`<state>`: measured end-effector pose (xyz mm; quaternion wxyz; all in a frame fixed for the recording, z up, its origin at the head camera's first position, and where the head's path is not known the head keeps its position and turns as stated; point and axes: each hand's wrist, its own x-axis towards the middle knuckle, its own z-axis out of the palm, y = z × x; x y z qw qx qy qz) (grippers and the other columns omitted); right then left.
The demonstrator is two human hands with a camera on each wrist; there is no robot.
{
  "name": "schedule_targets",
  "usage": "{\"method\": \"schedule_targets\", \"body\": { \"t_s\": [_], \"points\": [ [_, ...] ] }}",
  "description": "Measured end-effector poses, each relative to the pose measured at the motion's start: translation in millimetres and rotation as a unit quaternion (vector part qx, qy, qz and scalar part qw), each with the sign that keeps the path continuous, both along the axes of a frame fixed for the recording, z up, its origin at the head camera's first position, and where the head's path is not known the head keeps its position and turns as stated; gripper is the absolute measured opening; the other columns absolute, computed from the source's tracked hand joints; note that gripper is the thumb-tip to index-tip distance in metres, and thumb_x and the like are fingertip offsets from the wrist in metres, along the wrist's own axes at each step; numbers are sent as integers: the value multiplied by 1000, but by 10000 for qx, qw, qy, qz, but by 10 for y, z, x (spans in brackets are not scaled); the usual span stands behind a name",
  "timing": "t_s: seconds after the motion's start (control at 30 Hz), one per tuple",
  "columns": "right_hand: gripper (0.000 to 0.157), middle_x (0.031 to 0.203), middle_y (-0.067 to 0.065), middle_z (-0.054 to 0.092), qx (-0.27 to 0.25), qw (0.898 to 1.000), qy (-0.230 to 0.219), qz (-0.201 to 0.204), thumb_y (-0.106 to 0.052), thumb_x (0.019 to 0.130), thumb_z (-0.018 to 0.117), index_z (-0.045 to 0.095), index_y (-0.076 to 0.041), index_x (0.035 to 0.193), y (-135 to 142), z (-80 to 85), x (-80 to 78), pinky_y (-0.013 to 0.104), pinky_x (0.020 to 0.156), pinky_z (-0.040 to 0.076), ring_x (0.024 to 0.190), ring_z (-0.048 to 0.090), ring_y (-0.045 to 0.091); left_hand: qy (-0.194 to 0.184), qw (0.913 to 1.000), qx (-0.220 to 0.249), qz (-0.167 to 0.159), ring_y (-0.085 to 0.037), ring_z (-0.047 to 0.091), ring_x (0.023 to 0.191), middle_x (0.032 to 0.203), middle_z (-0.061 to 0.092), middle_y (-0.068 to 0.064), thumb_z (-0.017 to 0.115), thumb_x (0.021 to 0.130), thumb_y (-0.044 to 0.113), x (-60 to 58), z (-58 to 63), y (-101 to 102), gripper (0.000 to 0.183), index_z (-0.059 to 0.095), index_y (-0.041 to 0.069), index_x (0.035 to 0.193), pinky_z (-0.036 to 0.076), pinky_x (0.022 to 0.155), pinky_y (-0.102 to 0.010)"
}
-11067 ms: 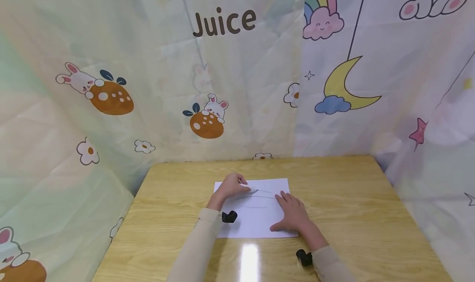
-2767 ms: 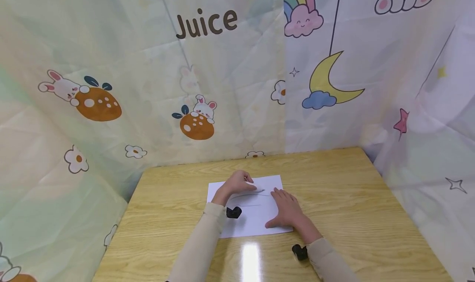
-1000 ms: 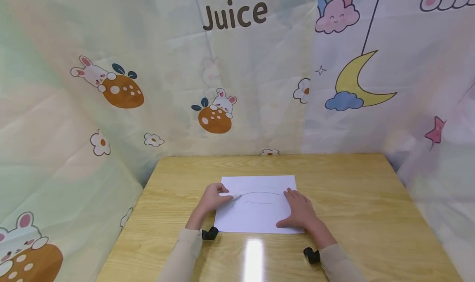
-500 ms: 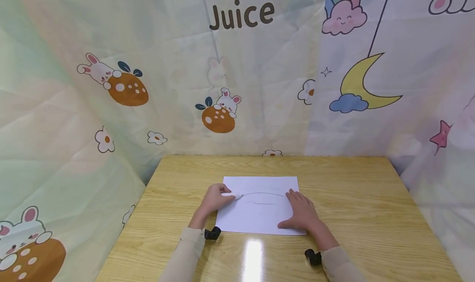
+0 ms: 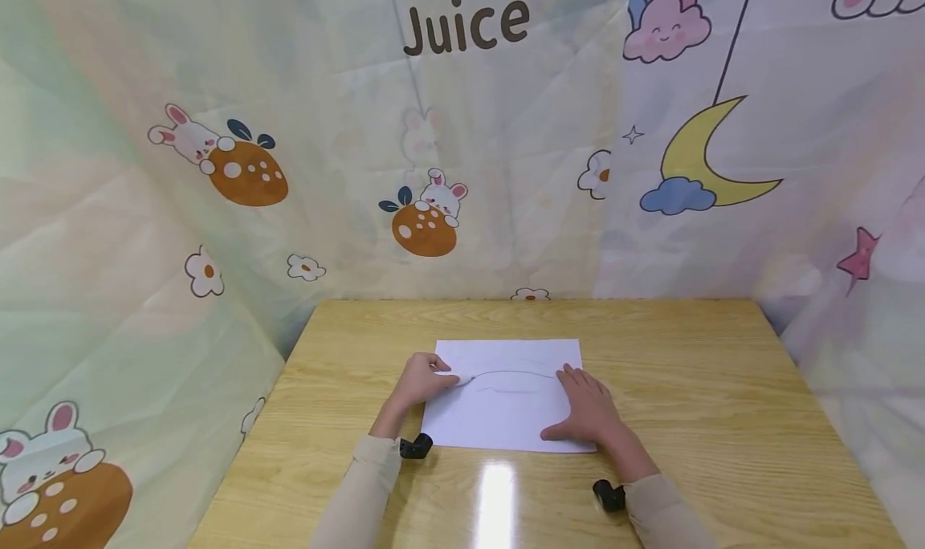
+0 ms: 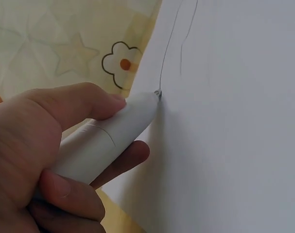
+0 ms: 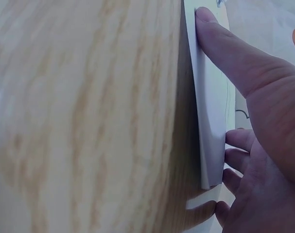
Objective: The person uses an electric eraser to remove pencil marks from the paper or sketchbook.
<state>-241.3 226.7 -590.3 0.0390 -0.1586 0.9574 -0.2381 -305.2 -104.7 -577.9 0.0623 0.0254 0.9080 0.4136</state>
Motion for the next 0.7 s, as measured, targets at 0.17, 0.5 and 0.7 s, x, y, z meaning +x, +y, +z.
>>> {"method": "schedule_targets", "body": {
  "t_s": [0.17, 0.5, 0.7],
  "points": [
    [116, 149, 29, 32, -11, 10000, 94, -19, -60, 61, 84, 38, 7, 143, -5, 8, 5, 65, 103, 22, 134, 28, 49, -63, 9998, 195, 34, -18, 58, 68, 80, 62, -3, 84, 74, 29, -3, -3, 8, 25, 70, 8, 81, 48, 58, -32],
    [116, 149, 30, 31, -98, 9998, 162, -22, -60, 60, 84, 38, 8, 143, -14, -41, -1, 64, 104, 21, 134, 27, 49, -71, 9995, 286, 130, -18, 58, 68, 80, 61, -4, 83, 75, 29, -22, -13, 13, 25, 70, 9, 82, 48, 57, -32],
    [116, 149, 30, 30, -72, 9999, 142, -13, -59, 61, 84, 37, 7, 143, 3, -79, 1, 65, 103, 21, 134, 26, 50, -101, 9997, 211, 48, -17, 58, 68, 80, 62, -3, 83, 75, 29, -19, -13, 40, 24, 70, 10, 80, 48, 57, -31]
  ]
}}
